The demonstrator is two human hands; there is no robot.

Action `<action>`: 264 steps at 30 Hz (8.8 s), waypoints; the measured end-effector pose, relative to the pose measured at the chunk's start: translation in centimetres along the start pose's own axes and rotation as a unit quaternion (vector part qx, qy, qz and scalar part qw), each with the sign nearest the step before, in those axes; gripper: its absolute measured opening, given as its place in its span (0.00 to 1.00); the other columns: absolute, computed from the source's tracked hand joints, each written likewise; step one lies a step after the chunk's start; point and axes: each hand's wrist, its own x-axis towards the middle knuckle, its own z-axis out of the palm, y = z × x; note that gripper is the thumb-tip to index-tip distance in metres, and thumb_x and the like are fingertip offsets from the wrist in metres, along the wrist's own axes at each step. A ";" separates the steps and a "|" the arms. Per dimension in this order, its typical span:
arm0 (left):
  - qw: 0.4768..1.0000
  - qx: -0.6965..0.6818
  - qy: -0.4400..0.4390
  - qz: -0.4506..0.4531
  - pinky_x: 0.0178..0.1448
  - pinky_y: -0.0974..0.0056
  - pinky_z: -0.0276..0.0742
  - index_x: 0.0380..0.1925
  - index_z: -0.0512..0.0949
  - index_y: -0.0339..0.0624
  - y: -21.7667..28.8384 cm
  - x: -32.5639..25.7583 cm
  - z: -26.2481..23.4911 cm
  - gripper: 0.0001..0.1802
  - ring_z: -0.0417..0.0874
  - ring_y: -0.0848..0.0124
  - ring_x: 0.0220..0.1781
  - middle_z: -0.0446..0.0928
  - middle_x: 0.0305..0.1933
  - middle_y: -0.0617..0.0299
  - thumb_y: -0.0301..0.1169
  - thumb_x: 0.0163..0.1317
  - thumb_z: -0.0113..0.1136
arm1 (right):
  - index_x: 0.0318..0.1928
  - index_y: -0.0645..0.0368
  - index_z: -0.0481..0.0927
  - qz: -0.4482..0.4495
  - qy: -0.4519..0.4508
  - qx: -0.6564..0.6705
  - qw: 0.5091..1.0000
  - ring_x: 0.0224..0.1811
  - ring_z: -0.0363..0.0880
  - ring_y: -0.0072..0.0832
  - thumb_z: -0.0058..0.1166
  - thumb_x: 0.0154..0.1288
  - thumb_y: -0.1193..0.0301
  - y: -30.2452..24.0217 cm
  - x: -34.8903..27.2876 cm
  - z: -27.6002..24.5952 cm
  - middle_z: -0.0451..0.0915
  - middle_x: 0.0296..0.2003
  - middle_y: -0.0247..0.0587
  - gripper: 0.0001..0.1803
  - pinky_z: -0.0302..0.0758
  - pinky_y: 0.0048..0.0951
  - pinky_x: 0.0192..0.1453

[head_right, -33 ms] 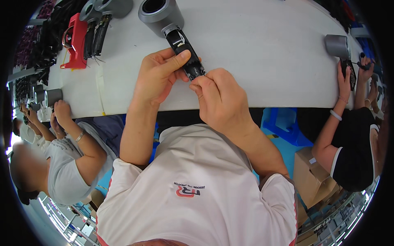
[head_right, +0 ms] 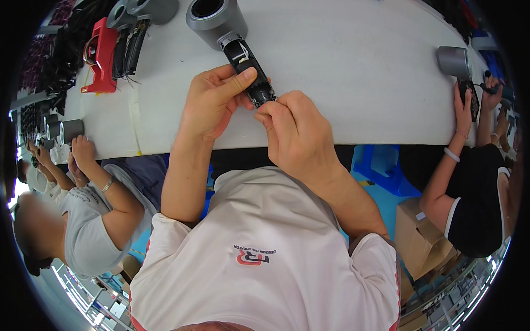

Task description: Assembling the handle and internal components of hair dryers on a manufacturing production line.

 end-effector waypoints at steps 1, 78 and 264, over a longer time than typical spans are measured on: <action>1.000 0.004 0.003 0.000 0.36 0.68 0.79 0.46 0.84 0.27 0.0 0.0 0.0 0.15 0.85 0.71 0.35 0.87 0.43 0.51 0.32 0.71 0.68 | 0.40 0.63 0.80 0.001 0.000 0.000 1.000 0.29 0.76 0.39 0.68 0.56 0.82 0.0 0.0 0.1 0.74 0.35 0.43 0.12 0.74 0.36 0.29; 0.999 -0.009 -0.047 -0.015 0.33 0.67 0.83 0.63 0.71 0.21 0.2 0.0 -2.5 0.29 0.85 0.71 0.32 0.86 0.34 0.55 0.27 0.68 0.69 | 0.55 0.63 0.79 0.264 0.197 0.263 0.907 0.53 0.84 0.32 0.67 0.59 0.86 8.9 1.2 -6.0 0.84 0.51 0.48 0.23 0.82 0.31 0.54; 0.483 0.759 0.314 0.302 0.53 0.46 0.78 0.57 0.79 0.33 8.2 1.9 -8.0 0.21 0.82 0.44 0.50 0.79 0.45 0.43 0.39 0.73 0.61 | 0.47 0.66 0.89 0.391 0.432 -0.048 0.811 0.40 0.86 0.21 0.64 0.74 0.64 14.5 -5.5 -19.9 0.90 0.38 0.39 0.16 0.81 0.23 0.46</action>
